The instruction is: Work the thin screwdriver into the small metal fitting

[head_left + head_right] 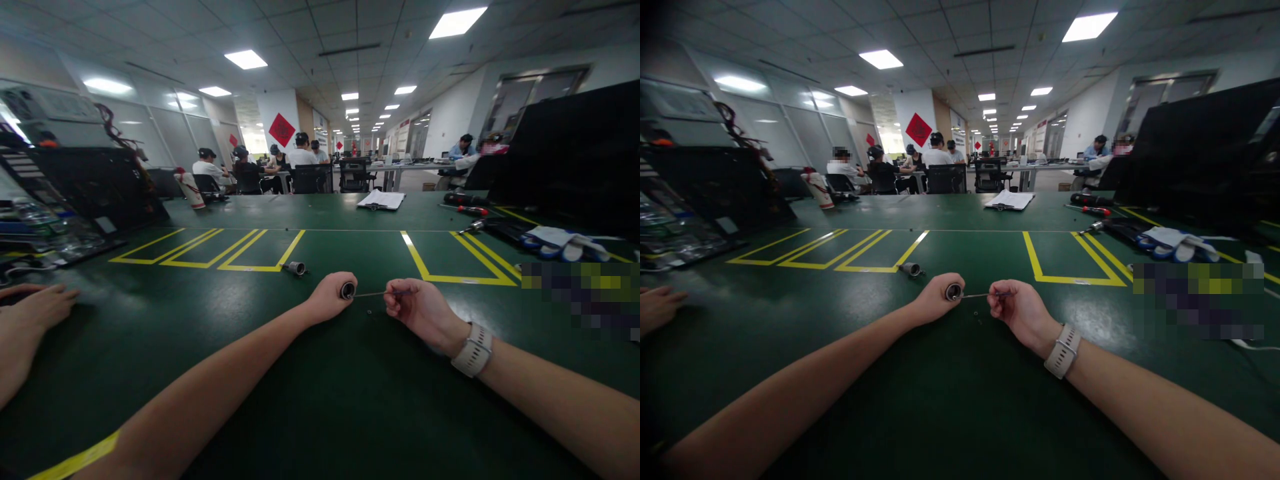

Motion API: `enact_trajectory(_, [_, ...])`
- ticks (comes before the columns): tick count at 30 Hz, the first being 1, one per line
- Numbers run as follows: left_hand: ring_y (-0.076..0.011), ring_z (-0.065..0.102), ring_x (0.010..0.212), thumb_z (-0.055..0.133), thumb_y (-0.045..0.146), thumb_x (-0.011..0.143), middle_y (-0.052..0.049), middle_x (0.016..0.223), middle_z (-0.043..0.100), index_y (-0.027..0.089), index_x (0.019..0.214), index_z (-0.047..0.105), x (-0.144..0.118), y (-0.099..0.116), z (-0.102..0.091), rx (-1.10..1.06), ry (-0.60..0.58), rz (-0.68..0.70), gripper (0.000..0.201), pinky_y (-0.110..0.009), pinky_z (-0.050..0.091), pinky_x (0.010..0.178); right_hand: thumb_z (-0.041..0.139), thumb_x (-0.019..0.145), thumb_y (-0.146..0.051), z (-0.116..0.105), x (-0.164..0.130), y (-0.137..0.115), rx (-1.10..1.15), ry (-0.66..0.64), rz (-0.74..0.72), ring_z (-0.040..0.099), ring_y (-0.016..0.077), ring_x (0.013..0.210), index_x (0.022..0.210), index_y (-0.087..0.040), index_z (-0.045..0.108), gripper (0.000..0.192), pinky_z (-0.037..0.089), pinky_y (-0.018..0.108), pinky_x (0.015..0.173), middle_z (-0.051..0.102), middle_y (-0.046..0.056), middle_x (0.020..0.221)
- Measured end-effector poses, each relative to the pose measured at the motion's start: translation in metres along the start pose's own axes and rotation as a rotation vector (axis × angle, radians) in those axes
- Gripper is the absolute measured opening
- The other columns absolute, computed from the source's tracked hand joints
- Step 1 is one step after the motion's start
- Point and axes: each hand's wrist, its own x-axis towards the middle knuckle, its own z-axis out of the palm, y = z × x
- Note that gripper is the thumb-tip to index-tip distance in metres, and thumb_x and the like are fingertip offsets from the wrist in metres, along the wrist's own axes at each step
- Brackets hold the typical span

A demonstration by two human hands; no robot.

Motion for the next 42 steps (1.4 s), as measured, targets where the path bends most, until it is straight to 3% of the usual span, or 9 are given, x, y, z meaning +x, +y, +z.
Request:
enact_trajectory(13, [-0.0114, 0.048, 0.066, 0.056, 0.017, 0.071, 0.003, 0.071, 0.05, 0.016, 0.074, 0.051, -0.001, 0.002, 0.0, -0.024, -0.021, -0.035, 0.006, -0.024, 0.038, 0.062, 0.054, 0.058, -0.023, -0.005, 0.004, 0.004, -0.127, 0.15, -0.213, 0.036, 0.0085, 0.042, 0.049, -0.017, 0.051, 0.011, 0.025, 0.024, 0.045, 0.044, -0.004, 0.042])
enact_trajectory(17, [-0.0106, 0.047, 0.063, 0.06, 0.022, 0.069, 0.004, 0.069, 0.049, 0.016, 0.075, 0.051, -0.002, 0.004, -0.004, -0.07, -0.098, -0.039, 0.012, -0.022, 0.037, 0.058, 0.057, 0.061, -0.025, -0.005, 0.005, 0.006, -0.178, 0.177, -0.309, 0.039, 0.0097, 0.047, 0.053, -0.017, 0.053, 0.012, 0.028, 0.025, 0.047, 0.048, -0.004, 0.048])
enact_trajectory(23, [-0.014, 0.049, 0.075, 0.064, 0.025, 0.066, -0.001, 0.082, 0.05, 0.016, 0.077, 0.052, -0.002, 0.009, -0.016, -0.033, -0.303, 0.099, 0.018, -0.026, 0.041, 0.068, 0.064, 0.067, -0.027, -0.003, 0.002, 0.011, -0.326, 0.176, -0.353, 0.051, 0.0136, 0.062, 0.07, -0.017, 0.061, 0.011, 0.037, 0.028, 0.059, 0.06, 0.001, 0.067])
enact_trajectory(28, [-0.016, 0.049, 0.081, 0.065, 0.023, 0.066, -0.003, 0.089, 0.05, 0.016, 0.08, 0.054, -0.004, 0.014, -0.015, -0.042, -0.378, 0.14, 0.019, -0.027, 0.043, 0.073, 0.061, 0.074, -0.033, 0.002, -0.001, 0.014, -0.607, 0.096, -0.403, 0.057, 0.0193, 0.086, 0.085, -0.018, 0.063, 0.018, 0.042, 0.036, 0.079, 0.064, 0.004, 0.089])
enact_trajectory(32, [-0.0169, 0.05, 0.083, 0.064, 0.021, 0.067, -0.004, 0.091, 0.05, 0.016, 0.082, 0.054, -0.005, 0.016, -0.013, -0.048, -0.372, 0.159, 0.019, -0.028, 0.043, 0.073, 0.054, 0.081, -0.033, 0.008, -0.005, 0.014, -0.802, 0.0, -0.396, 0.056, 0.0196, 0.089, 0.09, -0.019, 0.062, 0.019, 0.041, 0.037, 0.083, 0.062, 0.004, 0.092])
enact_trajectory(42, [-0.0179, 0.051, 0.089, 0.054, 0.024, 0.077, -0.004, 0.092, 0.054, 0.017, 0.088, 0.056, -0.006, 0.018, -0.014, -0.179, -0.319, 0.117, 0.014, -0.031, 0.042, 0.082, 0.053, 0.082, -0.028, 0.009, -0.011, 0.017, -0.921, -0.076, -0.404, 0.055, 0.0194, 0.096, 0.102, -0.02, 0.054, 0.021, 0.041, 0.037, 0.086, 0.059, 0.003, 0.104])
